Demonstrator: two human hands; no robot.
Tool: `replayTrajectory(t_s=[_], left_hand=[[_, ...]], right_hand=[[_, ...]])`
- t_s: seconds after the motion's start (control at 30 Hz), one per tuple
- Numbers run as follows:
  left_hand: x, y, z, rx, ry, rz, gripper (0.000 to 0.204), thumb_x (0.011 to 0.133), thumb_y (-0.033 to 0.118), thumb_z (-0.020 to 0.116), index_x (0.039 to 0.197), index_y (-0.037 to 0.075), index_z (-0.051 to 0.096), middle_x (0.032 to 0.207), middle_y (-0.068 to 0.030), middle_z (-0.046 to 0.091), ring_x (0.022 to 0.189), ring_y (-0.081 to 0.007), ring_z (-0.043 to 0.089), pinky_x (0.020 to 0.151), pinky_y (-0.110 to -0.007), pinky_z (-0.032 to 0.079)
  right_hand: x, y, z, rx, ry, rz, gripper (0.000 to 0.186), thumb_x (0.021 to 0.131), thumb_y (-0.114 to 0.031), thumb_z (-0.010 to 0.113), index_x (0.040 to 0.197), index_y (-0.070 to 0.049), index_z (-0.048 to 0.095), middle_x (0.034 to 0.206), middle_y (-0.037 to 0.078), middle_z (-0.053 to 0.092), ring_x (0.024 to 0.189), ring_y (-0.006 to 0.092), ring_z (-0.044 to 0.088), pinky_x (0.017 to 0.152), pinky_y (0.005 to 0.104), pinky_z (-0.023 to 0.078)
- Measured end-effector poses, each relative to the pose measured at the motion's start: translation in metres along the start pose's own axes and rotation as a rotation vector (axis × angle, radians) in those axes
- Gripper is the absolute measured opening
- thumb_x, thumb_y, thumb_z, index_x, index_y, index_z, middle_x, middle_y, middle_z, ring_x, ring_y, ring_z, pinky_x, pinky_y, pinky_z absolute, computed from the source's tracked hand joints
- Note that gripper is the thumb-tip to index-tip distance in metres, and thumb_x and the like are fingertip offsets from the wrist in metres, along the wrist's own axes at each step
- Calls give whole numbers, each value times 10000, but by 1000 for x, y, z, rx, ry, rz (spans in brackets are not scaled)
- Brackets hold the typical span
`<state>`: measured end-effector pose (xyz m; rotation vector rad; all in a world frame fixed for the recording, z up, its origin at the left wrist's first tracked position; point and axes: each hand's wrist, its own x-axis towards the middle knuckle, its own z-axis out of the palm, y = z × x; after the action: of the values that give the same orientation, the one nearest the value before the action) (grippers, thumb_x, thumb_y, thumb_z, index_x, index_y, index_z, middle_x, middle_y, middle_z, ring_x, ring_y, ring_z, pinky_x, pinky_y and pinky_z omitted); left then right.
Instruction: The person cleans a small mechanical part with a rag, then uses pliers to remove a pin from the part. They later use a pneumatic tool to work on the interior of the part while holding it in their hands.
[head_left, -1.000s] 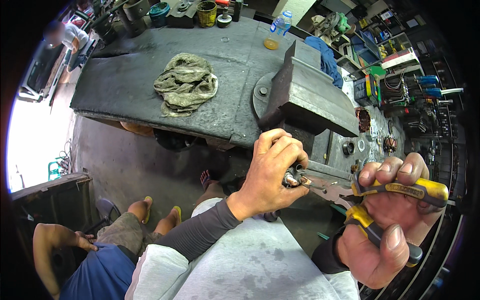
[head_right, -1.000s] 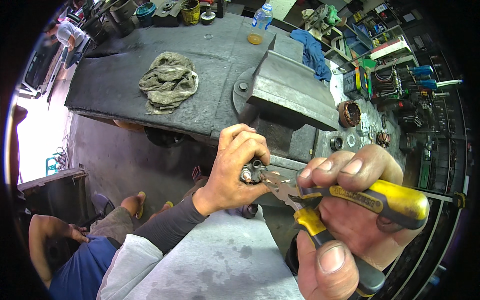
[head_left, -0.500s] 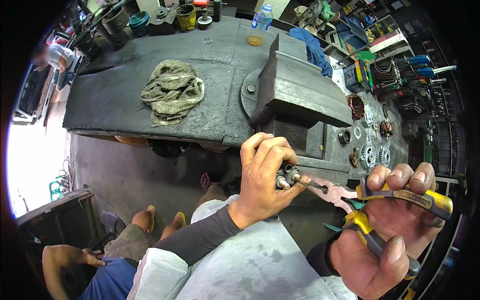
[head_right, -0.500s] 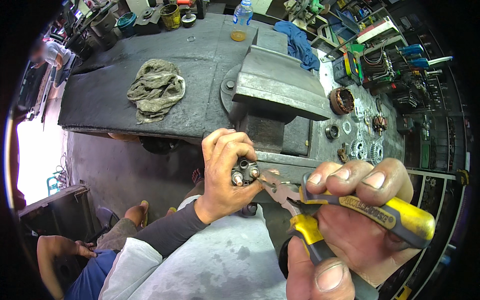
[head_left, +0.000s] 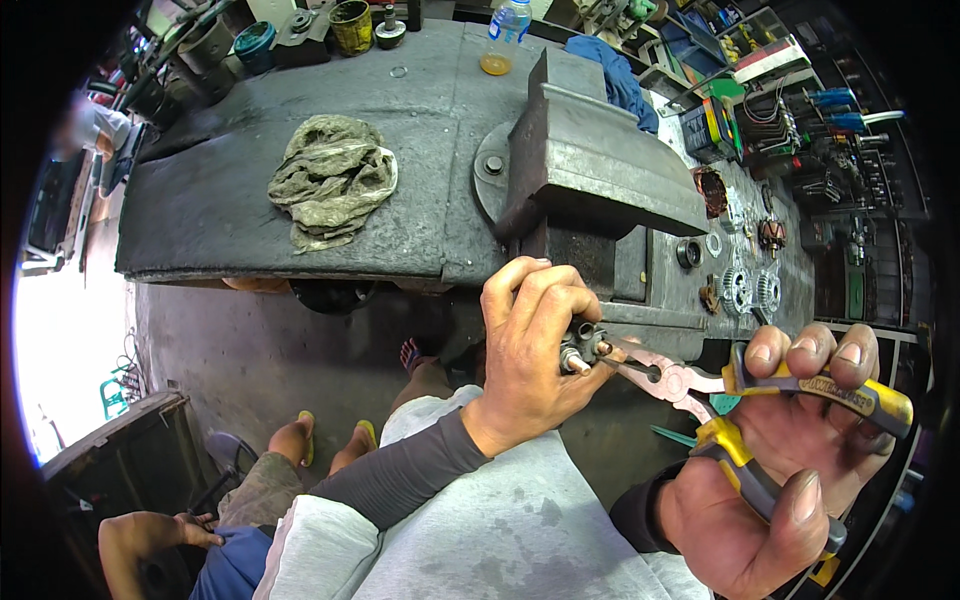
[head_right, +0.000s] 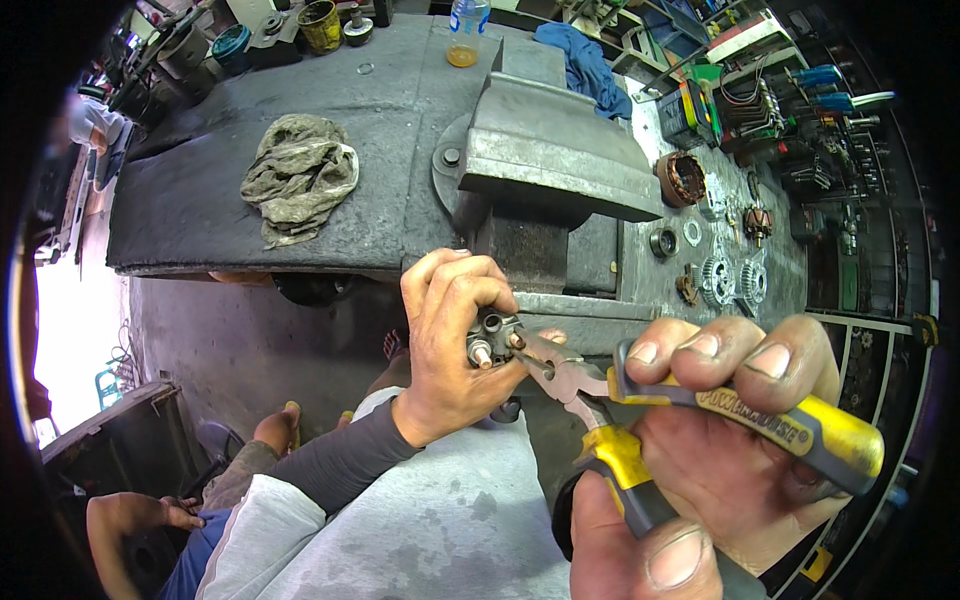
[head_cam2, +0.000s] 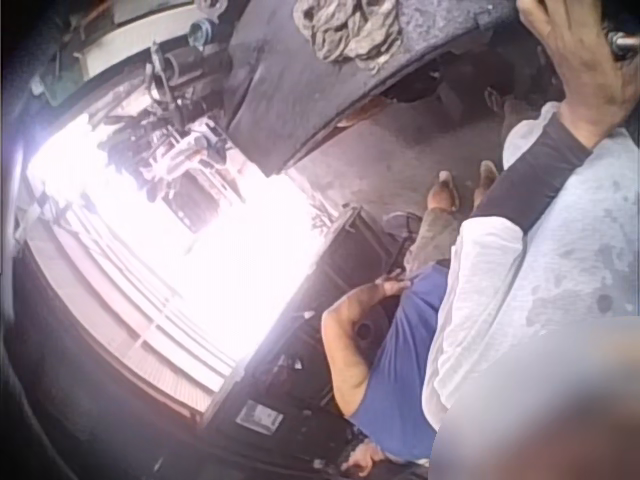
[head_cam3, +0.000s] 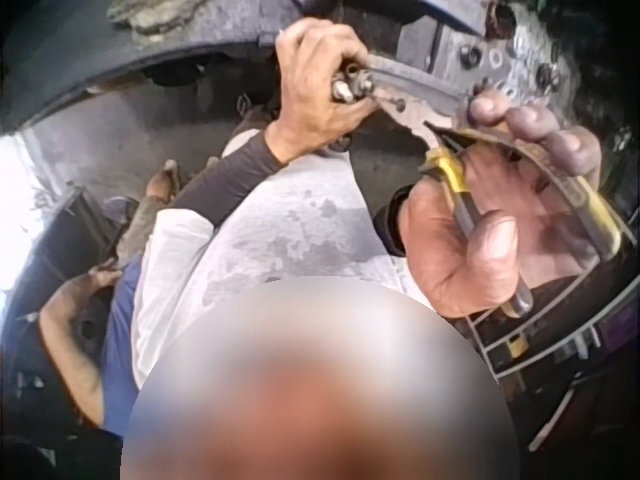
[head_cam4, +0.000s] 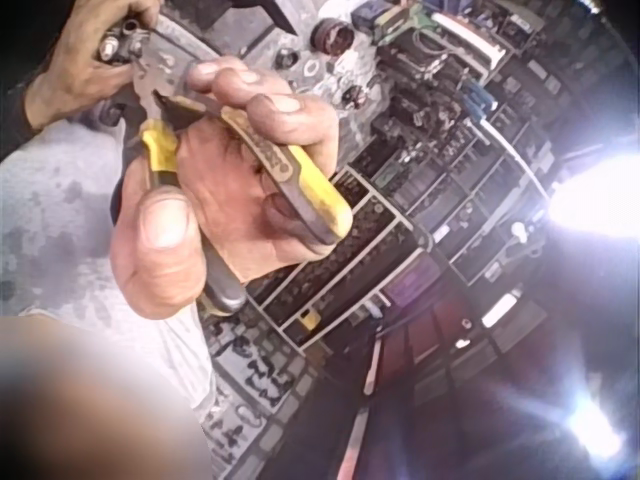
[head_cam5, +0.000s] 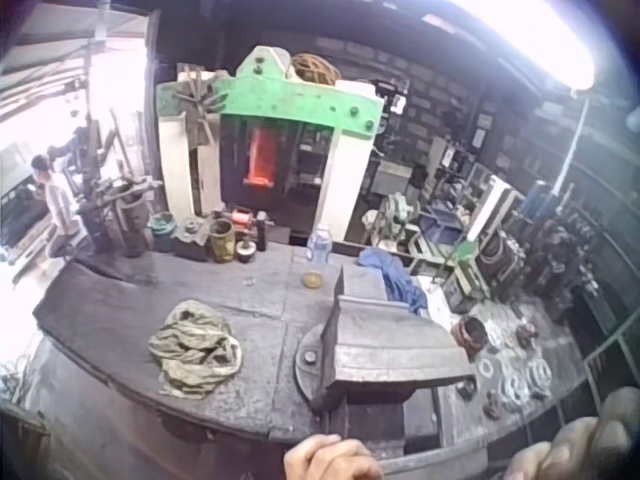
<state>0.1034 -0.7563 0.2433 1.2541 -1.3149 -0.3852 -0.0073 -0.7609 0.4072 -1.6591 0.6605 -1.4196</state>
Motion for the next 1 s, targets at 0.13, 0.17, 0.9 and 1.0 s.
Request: replayTrajectory(t_s=[0.13, 0.17, 0.9, 1.0], left_hand=[[-1, 0, 1, -8, 1, -9, 410, 731, 264, 909, 987, 96, 637, 1058, -57, 613, 1171, -336, 495, 1051, -467, 374], [-1, 0, 1, -9, -1, -14, 408, 732, 262, 907, 988, 96, 637, 1057, -57, 614, 1174, -337, 494, 1052, -468, 373], [1, -1, 3, -13, 18, -15, 390, 756, 275, 912, 960, 105, 626, 1051, -63, 609, 1154, -328, 502, 1029, -455, 387], [2, -2, 3, -2, 25, 7, 465, 687, 239, 965, 959, 106, 613, 1031, -61, 611, 1112, -311, 506, 1013, -445, 408]], right_hand=[[-2, -5, 9, -126, 117, 63, 691, 867, -262, 654, 1479, -20, 445, 1307, 209, 404, 1189, 316, 446, 982, 462, 446], [-2, -5, 11, -162, 151, 61, 699, 862, -255, 658, 1483, -21, 437, 1296, 209, 402, 1187, 317, 445, 968, 463, 450], [6, 2, -20, -94, -151, -23, 593, 939, -130, 586, 1523, -139, 485, 1447, 212, 455, 1237, 389, 515, 930, 535, 494], [3, 1, -14, -18, -76, -30, 588, 938, -121, 578, 1517, -119, 473, 1410, 199, 469, 1234, 379, 512, 937, 530, 485]])
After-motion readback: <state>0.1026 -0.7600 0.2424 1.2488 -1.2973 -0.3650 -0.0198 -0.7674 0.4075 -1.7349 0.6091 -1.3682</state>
